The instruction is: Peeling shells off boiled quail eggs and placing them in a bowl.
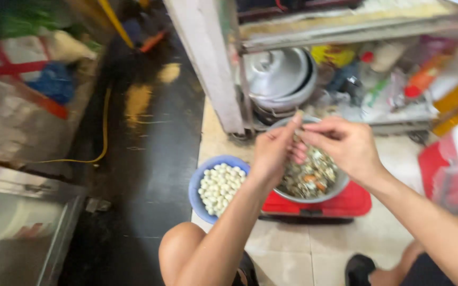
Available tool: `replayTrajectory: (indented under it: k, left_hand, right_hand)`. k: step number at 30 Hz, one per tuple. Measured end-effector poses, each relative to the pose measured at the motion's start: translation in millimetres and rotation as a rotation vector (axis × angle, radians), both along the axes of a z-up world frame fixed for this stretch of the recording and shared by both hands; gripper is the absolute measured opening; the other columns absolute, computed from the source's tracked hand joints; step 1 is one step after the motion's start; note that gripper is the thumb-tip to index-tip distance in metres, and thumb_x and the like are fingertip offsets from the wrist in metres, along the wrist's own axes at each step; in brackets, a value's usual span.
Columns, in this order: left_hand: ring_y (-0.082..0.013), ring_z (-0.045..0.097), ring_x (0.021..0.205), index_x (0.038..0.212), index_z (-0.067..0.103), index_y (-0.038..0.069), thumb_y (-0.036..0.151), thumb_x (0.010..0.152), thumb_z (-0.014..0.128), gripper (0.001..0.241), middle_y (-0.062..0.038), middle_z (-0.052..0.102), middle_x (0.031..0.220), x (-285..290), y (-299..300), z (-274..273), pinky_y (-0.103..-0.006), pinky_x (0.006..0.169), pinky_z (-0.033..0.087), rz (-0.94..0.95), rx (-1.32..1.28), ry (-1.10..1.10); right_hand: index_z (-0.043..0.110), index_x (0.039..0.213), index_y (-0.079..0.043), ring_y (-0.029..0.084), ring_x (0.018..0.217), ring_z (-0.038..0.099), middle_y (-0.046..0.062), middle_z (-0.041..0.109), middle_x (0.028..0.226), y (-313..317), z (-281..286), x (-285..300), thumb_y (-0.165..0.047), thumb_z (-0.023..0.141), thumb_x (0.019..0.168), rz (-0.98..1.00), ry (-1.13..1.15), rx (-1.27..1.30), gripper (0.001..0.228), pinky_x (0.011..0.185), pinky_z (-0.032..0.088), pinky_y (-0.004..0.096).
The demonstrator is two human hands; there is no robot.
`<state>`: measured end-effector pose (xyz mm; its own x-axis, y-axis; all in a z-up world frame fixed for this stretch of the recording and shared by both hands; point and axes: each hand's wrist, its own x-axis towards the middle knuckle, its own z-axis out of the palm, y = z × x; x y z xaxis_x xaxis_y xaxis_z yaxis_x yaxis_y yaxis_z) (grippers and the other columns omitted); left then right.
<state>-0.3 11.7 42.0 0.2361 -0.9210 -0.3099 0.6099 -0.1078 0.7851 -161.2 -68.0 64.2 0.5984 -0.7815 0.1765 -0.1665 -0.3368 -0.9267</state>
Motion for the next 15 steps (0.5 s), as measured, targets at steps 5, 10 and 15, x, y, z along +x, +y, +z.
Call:
replayTrajectory:
  k: [5, 10, 15]
  left_hand:
    - [-0.0143, 0.063, 0.051, 0.076, 0.065, 0.005, 0.048, 0.091, 0.074, 0.046, -0.008, 0.067, 0.065, -3, 9, 20, -0.0262, 0.045, 0.05, -0.008, 0.042, -0.027]
    - [-0.0125, 0.06, 0.049, 0.075, 0.063, 0.009, 0.049, 0.091, 0.074, 0.045, -0.006, 0.066, 0.064, -2, 8, 21, -0.0258, 0.044, 0.047, 0.012, 0.05, -0.036]
    - [-0.012, 0.058, 0.046, 0.076, 0.066, 0.008, 0.05, 0.089, 0.073, 0.045, -0.005, 0.065, 0.061, -5, 4, 14, -0.0254, 0.042, 0.046, 0.038, 0.091, -0.074]
  right_hand:
    - [0.077, 0.109, 0.001, 0.009, 0.089, 0.067, 0.005, 0.075, 0.098, 6, 18, -6, -0.013, 0.071, 0.098, 0.018, -0.035, 0.068, 0.019, 0.079, 0.054, 0.025]
    - [0.076, 0.112, 0.001, 0.015, 0.09, 0.07, 0.009, 0.075, 0.1, 14, 55, -9, -0.012, 0.069, 0.099, 0.096, 0.062, -0.258, 0.02, 0.078, 0.056, 0.028]
    - [0.076, 0.112, -0.001, 0.026, 0.09, 0.072, 0.012, 0.074, 0.104, 15, 62, -15, -0.006, 0.071, 0.092, 0.177, 0.194, -0.651, 0.021, 0.078, 0.057, 0.035]
